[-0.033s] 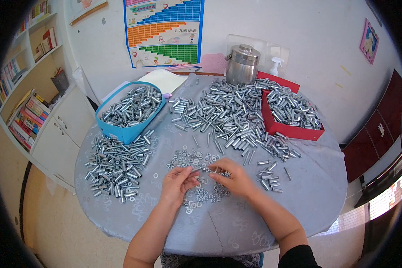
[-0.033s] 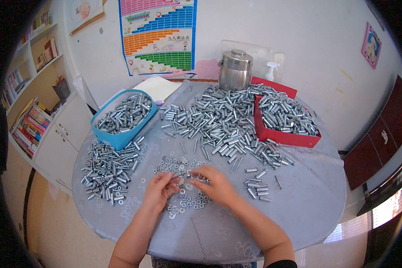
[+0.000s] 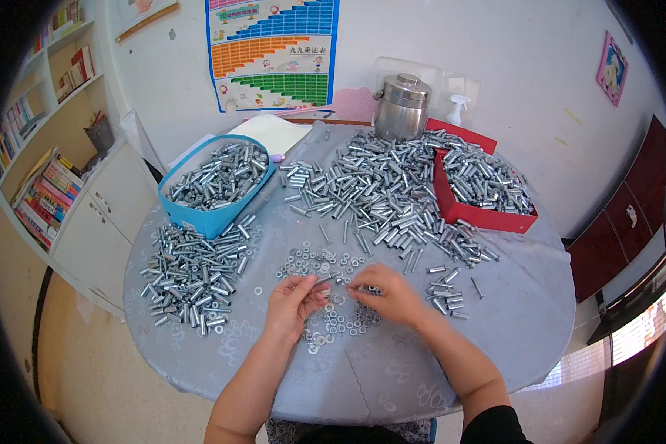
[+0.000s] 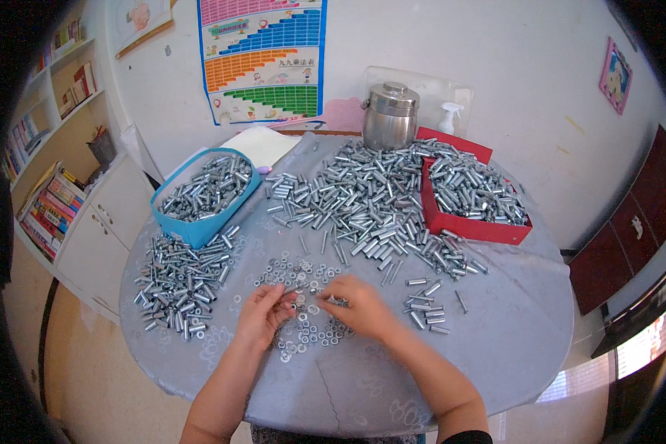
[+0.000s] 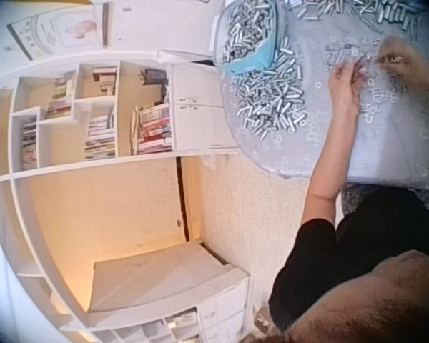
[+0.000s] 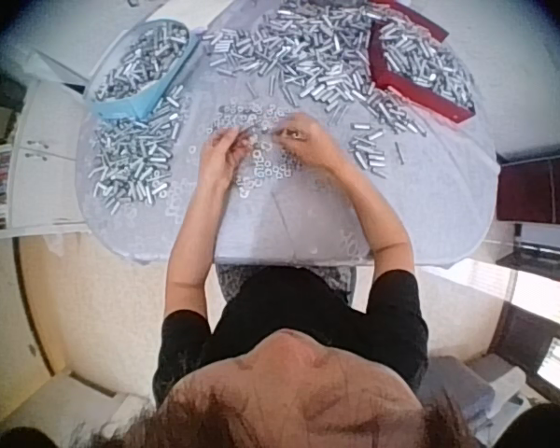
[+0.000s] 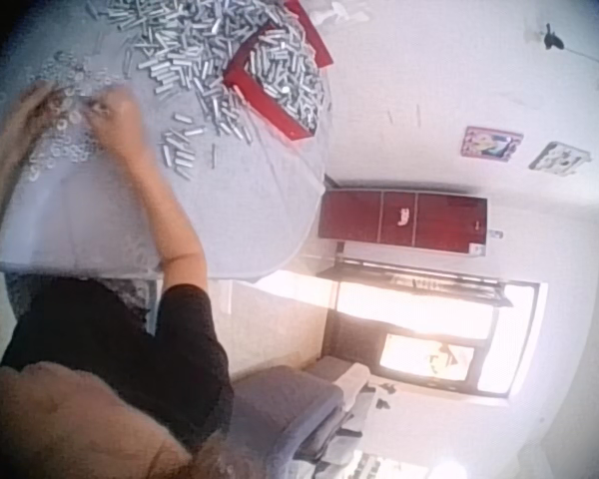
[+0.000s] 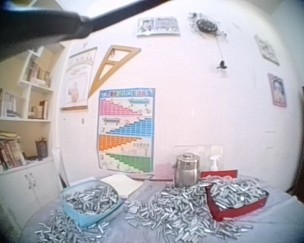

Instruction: The person sits at a table covered with metal fasteners and repeatedly picks up bolts and washers to assemble them by hand. They thread washers onto bolts one at a time and place the completed units into a pile on the table.

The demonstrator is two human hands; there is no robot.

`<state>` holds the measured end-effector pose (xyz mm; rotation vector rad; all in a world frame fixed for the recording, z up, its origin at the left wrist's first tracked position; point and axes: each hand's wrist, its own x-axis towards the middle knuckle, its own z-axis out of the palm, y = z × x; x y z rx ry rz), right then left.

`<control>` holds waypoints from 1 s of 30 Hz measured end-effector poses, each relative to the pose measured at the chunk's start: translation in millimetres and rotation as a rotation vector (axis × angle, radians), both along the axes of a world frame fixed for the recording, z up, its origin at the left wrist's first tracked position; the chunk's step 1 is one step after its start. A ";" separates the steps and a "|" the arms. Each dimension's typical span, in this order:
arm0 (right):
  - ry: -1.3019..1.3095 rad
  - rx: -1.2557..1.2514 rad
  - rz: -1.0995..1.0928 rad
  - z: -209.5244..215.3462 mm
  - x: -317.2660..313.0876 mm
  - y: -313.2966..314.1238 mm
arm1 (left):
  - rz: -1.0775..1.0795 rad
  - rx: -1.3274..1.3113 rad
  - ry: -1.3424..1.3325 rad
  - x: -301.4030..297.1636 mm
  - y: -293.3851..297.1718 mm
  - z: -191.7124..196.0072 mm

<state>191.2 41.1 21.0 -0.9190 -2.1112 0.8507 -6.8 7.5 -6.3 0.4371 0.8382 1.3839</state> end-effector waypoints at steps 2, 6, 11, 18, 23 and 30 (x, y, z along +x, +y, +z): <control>-0.287 0.173 0.174 -1.3 12.3 8.1 | 0.006 -0.007 0.011 -0.2 0.1 2.1; -0.388 0.188 0.281 -6.4 11.8 7.0 | -0.008 -0.002 0.026 -0.6 0.1 0.2; -0.422 0.153 0.277 -3.8 8.5 3.0 | -0.006 -0.013 0.048 2.1 -1.0 3.3; -0.292 0.026 0.148 -6.6 5.9 0.7 | -0.024 -0.006 0.044 2.2 -1.2 0.6; 0.225 -0.413 -0.014 -2.4 5.5 6.6 | -0.059 -0.018 0.090 4.8 -1.4 0.2; 0.258 -0.505 -0.001 -7.0 3.0 7.3 | -0.135 -0.030 0.100 6.4 -2.3 -0.6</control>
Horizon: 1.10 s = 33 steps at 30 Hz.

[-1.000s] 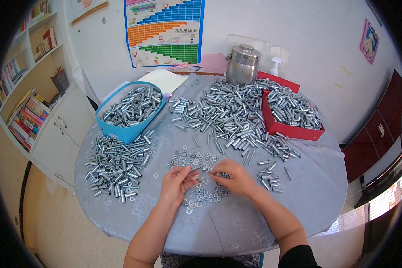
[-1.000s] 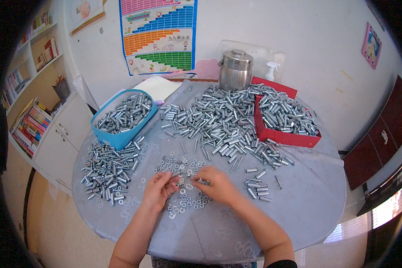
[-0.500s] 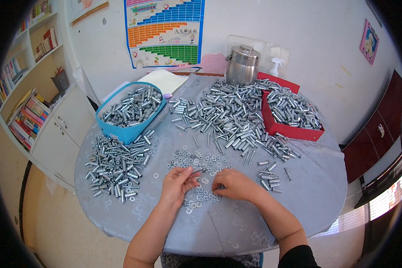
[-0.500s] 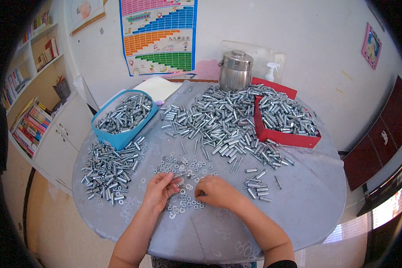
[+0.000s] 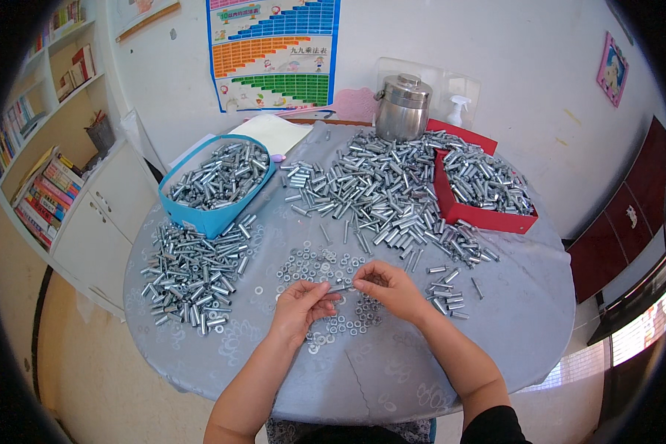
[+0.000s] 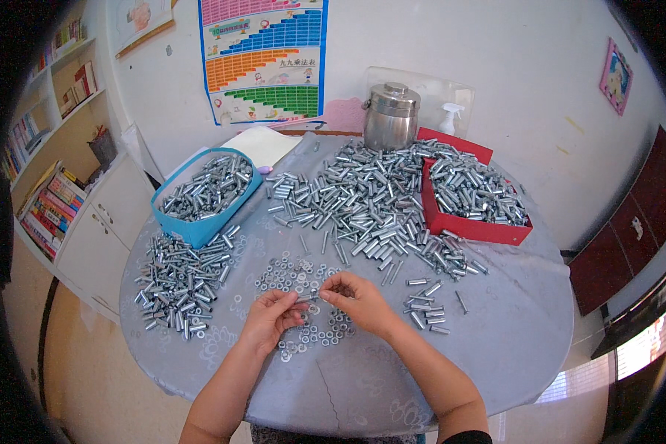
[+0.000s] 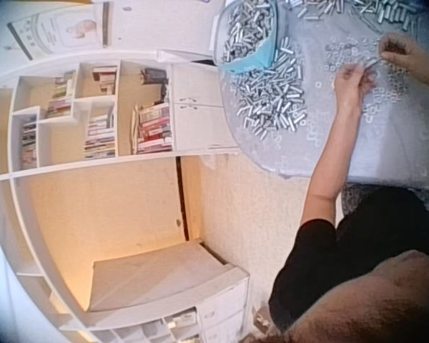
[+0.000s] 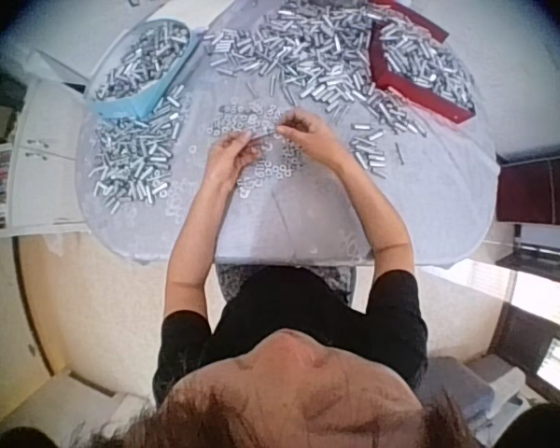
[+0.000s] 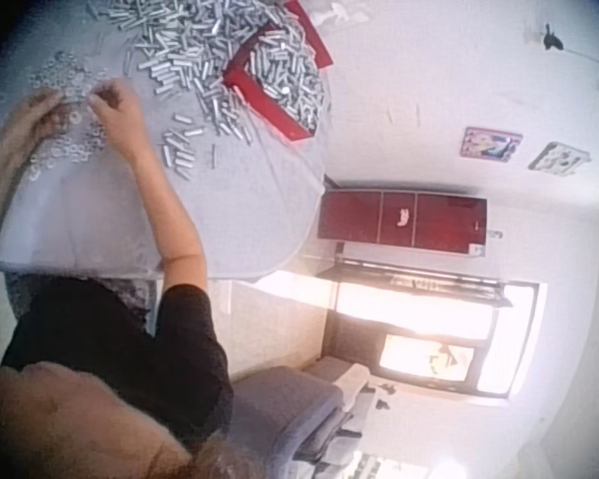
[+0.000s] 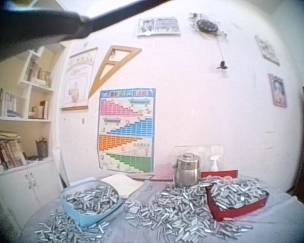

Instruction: The person sits at a table covered with metal fasteners and repeatedly picks up bolts and washers to assemble them by hand. They thread washers onto bolts one at a time and place the completed units into a pile on the table.

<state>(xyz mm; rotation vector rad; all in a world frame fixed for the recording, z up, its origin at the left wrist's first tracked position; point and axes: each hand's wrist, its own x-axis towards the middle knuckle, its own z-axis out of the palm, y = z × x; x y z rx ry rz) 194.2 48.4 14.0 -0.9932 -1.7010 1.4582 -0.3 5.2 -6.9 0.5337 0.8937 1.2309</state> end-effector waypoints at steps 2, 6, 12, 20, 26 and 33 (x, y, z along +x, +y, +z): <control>0.044 0.031 -0.009 -2.9 -1.6 -0.6 | -0.008 -0.001 -0.016 -0.2 0.1 -0.9; -0.094 0.266 -0.030 5.1 -3.1 -4.4 | -0.027 -0.011 -0.066 -1.6 0.0 -2.0; -0.217 0.395 -0.014 17.7 -4.5 -9.9 | 0.026 -0.037 -0.101 -3.4 1.8 -3.9; -0.589 0.754 0.192 1.2 12.3 -0.8 | 0.037 -0.041 -0.113 -3.1 1.3 -0.5; -0.657 0.694 0.164 4.9 10.1 -3.2 | 0.028 -0.034 -0.104 -2.7 1.2 -0.7; -0.326 0.337 -0.026 13.4 4.3 -6.4 | 0.031 -0.031 -0.175 -4.0 1.5 -0.8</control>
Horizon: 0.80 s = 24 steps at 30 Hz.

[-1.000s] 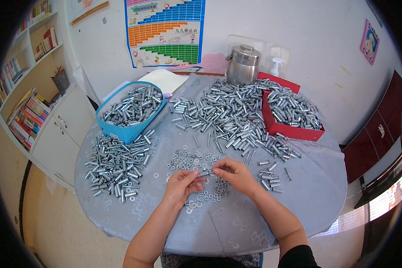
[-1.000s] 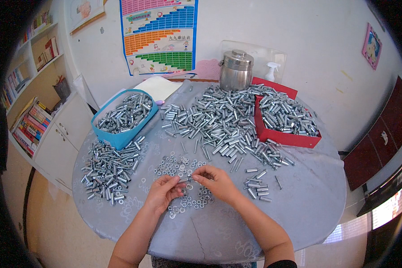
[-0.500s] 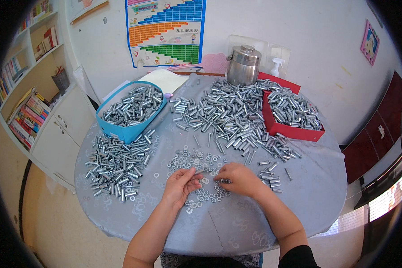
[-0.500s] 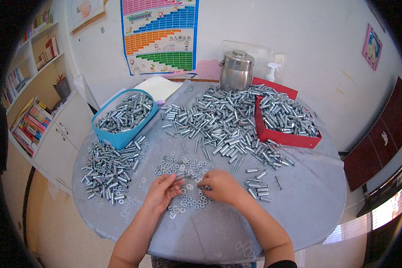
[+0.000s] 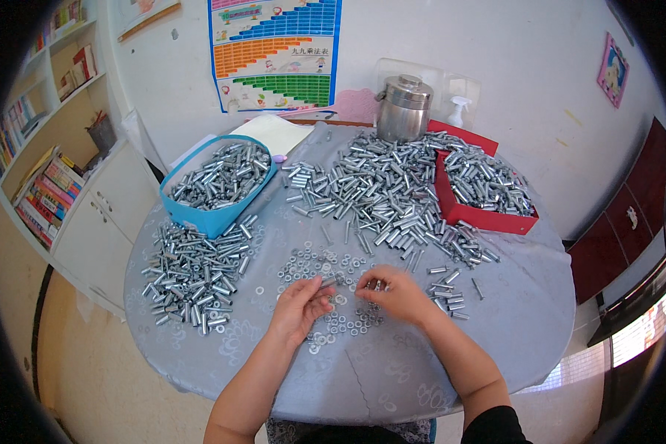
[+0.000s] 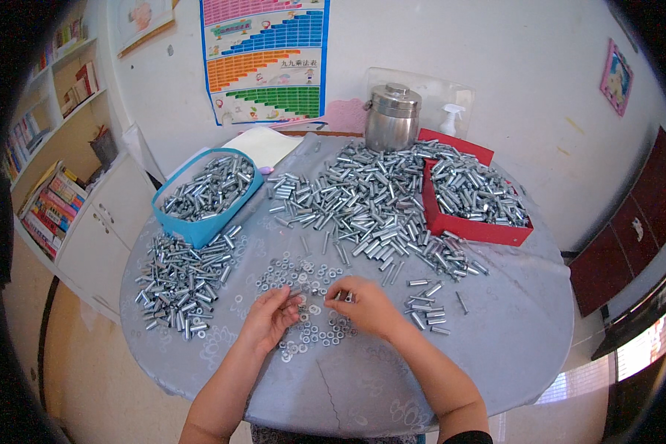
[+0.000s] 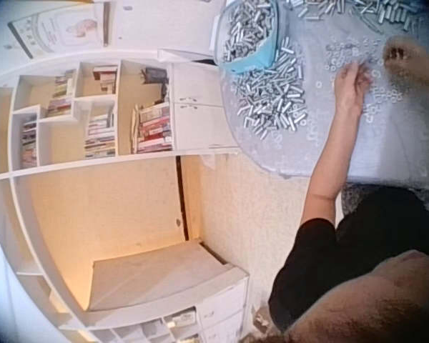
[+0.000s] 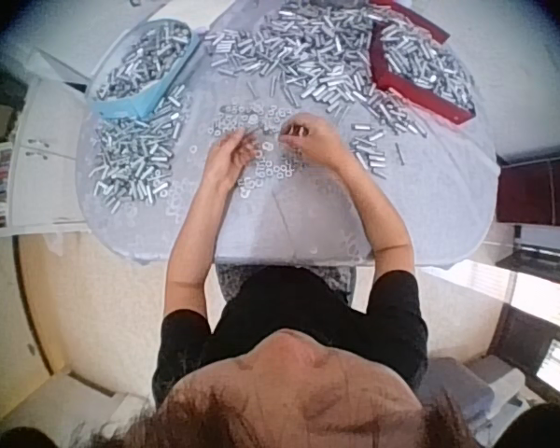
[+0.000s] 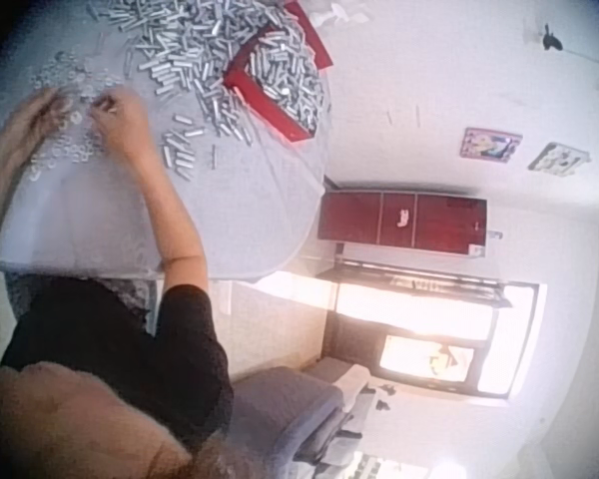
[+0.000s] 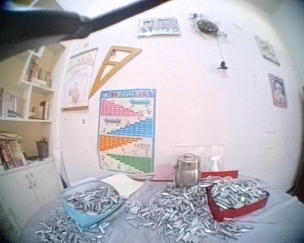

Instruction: The person sits at a table covered with metal fasteners and repeatedly picks up bolts and washers to assemble them by hand. They thread washers onto bolts one at a time and place the completed units into a pile on the table.

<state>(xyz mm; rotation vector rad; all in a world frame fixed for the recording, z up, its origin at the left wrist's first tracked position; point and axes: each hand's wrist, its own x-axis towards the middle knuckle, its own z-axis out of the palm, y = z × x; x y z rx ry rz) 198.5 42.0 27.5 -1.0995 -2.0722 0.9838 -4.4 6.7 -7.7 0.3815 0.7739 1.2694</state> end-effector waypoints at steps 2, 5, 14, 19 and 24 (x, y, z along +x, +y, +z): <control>0.134 -0.138 -0.073 6.4 -0.5 2.0 | -0.016 0.020 -0.042 -0.8 1.4 -4.1; 0.479 -0.257 -0.048 2.4 -2.2 1.9 | -0.040 0.045 -0.047 -0.4 1.2 -4.9; 0.421 -0.203 -0.035 -6.4 -9.1 -2.2 | -0.064 0.040 -0.027 3.8 -0.3 -7.4; 0.639 -0.320 -0.017 -6.8 -6.5 0.7 | -0.053 0.023 -0.020 4.1 0.2 -5.9; 0.618 -0.351 -0.022 -10.0 -6.7 1.7 | -0.050 0.030 0.020 3.9 -1.1 -2.8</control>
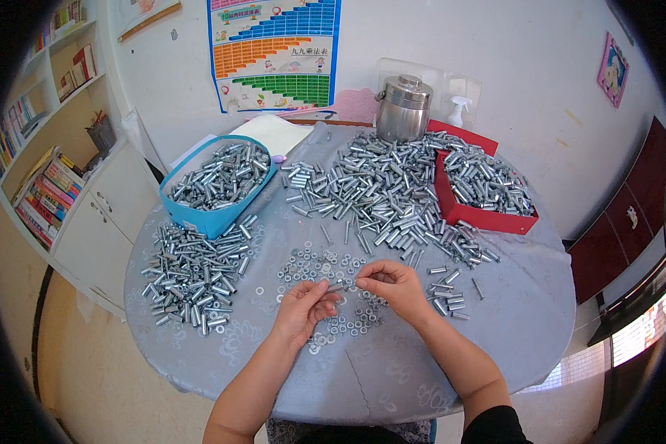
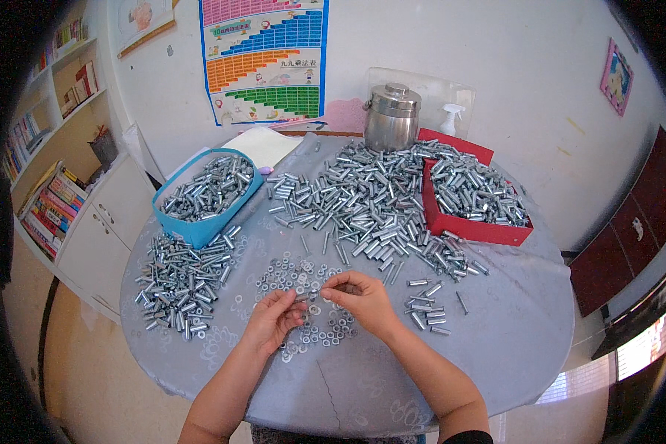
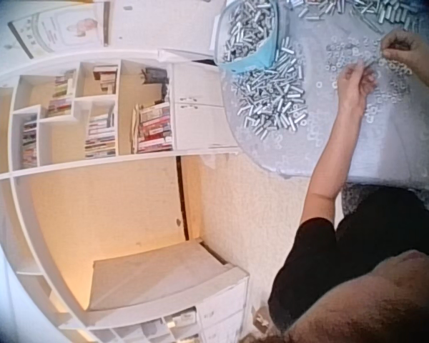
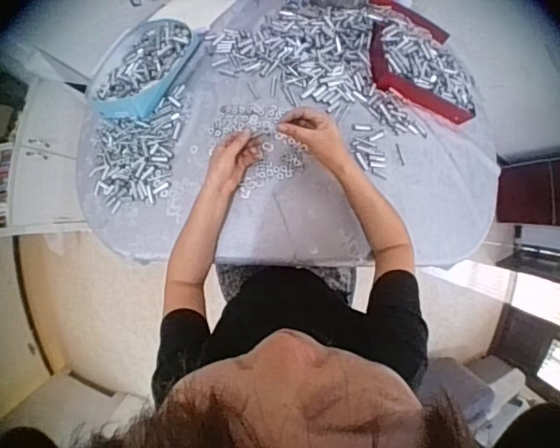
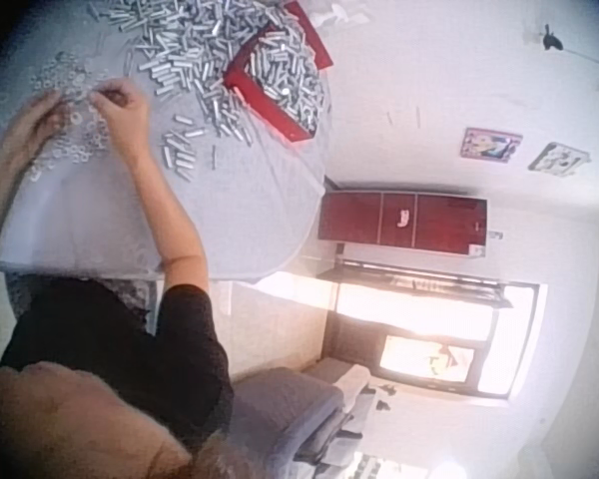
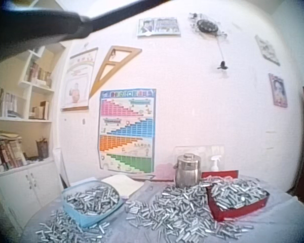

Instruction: The person sits at a table covered with metal fasteners and repeatedly picks up bolts and washers to assemble them by hand. They thread washers onto bolts one at a time and place the completed units into a pile on the table.

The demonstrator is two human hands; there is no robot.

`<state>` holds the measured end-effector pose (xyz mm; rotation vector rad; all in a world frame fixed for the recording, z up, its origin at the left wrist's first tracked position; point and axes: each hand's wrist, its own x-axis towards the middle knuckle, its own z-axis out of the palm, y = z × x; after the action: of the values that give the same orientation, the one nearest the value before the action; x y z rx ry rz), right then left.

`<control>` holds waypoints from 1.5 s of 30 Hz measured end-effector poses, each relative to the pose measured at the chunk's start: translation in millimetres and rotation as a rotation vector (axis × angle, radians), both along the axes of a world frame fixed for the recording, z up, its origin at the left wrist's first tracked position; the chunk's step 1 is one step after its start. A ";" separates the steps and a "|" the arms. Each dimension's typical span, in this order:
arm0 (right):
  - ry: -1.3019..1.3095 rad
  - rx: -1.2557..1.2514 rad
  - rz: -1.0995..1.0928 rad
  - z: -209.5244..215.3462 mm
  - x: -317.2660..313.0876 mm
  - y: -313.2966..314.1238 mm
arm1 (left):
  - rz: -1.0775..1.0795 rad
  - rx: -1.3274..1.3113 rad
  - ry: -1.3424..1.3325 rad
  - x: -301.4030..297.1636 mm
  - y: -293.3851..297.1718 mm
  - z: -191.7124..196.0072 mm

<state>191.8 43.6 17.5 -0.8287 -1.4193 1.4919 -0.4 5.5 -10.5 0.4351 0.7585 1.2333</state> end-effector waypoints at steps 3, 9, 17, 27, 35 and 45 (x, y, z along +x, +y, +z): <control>-0.025 -0.021 0.012 0.1 0.2 0.3 | 0.003 0.005 0.004 -0.3 0.4 -2.0; -0.088 0.053 0.019 -0.7 -2.1 -1.5 | 0.027 -0.009 0.073 2.1 -1.4 3.1; -0.242 0.260 -0.015 1.3 -3.0 -4.1 | 0.049 -0.013 0.078 0.8 0.1 -1.5; -0.495 0.132 0.021 -11.3 -2.4 -2.1 | 0.080 0.106 0.235 8.0 -3.4 1.2; -0.255 0.201 0.001 -4.9 -8.8 -6.7 | 0.113 0.079 0.180 4.7 -0.8 -0.2; -0.368 0.078 -0.076 -7.2 -6.0 -5.6 | 0.107 0.137 0.212 8.0 -3.8 2.1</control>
<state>185.8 38.0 10.3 -1.1377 -1.6804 1.2604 7.6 1.8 -8.3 0.6519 0.8894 1.3588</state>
